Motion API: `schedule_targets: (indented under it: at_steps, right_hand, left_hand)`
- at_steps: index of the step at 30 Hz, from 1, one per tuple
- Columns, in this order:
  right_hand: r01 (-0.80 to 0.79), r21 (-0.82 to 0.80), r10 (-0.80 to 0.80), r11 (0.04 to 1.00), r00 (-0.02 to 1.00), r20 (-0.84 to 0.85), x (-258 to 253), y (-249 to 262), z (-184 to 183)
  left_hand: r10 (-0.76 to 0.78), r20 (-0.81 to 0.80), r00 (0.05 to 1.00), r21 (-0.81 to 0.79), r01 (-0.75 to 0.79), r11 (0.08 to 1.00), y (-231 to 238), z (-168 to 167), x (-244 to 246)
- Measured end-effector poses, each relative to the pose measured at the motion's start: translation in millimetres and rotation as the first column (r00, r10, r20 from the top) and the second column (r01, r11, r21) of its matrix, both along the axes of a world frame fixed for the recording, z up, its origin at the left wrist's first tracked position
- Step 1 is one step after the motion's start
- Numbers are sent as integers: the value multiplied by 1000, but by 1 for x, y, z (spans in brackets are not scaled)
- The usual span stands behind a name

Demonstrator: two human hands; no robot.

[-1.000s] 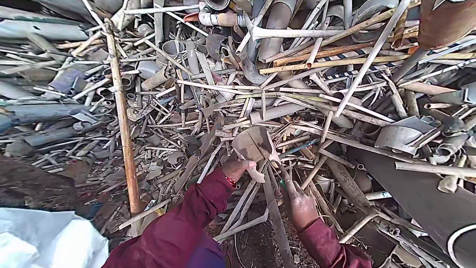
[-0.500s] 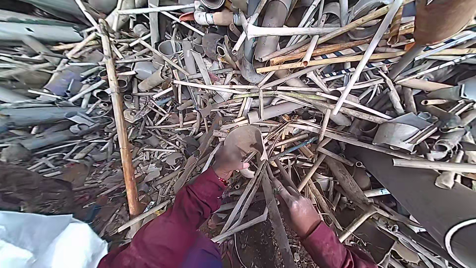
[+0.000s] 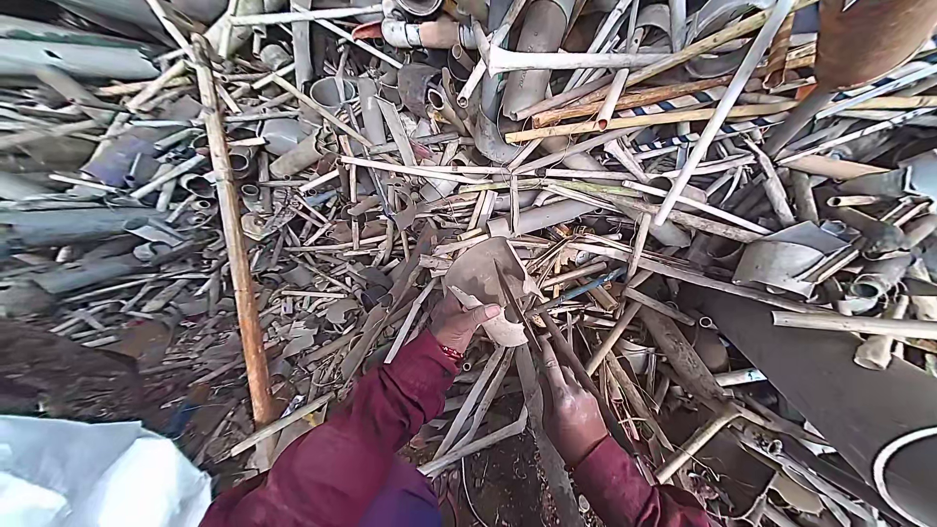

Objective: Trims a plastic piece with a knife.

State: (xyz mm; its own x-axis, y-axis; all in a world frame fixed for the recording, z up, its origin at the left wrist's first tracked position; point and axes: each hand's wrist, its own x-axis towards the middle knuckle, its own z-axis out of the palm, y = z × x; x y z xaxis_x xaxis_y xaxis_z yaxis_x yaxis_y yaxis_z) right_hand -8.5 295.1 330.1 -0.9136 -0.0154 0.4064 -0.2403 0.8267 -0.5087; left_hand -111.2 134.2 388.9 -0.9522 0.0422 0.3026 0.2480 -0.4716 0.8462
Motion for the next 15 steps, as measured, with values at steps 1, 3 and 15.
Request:
schedule_targets:
  at_steps: [1,3,15]
  right_hand:
    - [-101,-57,105,993,993,57,0,1,3]
    - [-198,-55,205,979,944,257,-1,8,20]
    - [133,270,-139,954,990,6,4,6,22]
  left_hand:
    - [3,26,1000,28,-3,1000,-1,-1,0]
    - [26,66,997,30,-28,999,-5,-1,-2]
    - [24,-88,996,-192,-41,981,-9,-10,-10]
